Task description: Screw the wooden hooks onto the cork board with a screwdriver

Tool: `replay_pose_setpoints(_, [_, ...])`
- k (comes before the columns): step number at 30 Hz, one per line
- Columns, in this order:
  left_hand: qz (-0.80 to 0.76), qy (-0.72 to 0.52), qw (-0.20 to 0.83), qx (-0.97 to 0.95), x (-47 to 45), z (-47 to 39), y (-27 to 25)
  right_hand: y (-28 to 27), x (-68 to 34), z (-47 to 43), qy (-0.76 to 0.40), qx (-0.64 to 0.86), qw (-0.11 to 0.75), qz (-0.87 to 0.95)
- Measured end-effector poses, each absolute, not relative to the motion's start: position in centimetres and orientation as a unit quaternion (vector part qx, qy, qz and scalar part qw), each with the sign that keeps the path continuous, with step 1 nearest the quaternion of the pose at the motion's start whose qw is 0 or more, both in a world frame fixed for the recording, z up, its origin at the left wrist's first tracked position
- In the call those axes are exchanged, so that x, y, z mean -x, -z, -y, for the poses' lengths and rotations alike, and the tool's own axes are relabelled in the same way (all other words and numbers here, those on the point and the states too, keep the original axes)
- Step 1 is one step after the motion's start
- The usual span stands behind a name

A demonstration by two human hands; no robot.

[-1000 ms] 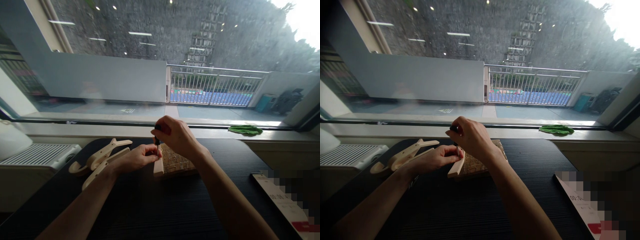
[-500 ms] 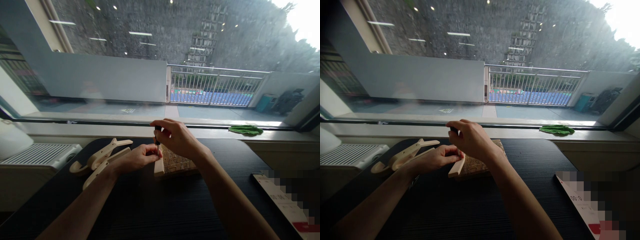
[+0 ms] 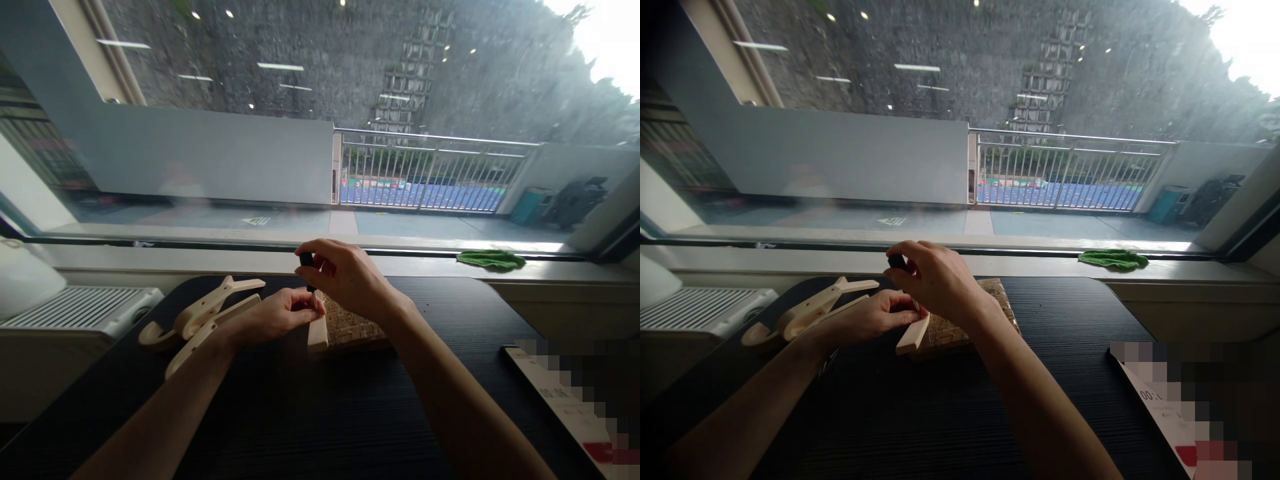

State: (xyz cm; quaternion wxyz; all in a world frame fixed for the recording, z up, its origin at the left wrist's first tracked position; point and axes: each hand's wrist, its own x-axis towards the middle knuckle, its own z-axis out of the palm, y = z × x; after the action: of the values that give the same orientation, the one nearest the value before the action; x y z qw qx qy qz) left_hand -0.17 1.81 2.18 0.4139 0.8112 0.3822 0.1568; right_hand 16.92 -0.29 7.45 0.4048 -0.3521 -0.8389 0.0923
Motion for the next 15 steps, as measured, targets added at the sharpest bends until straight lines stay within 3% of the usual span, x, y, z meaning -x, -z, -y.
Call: replay_pose_setpoints(15, [-0.352,-0.172,0.414,-0.822,-0.08,-1.45,-2.76,-7.7,-17.67,0.22,-0.145,0.371,0.388,0.831])
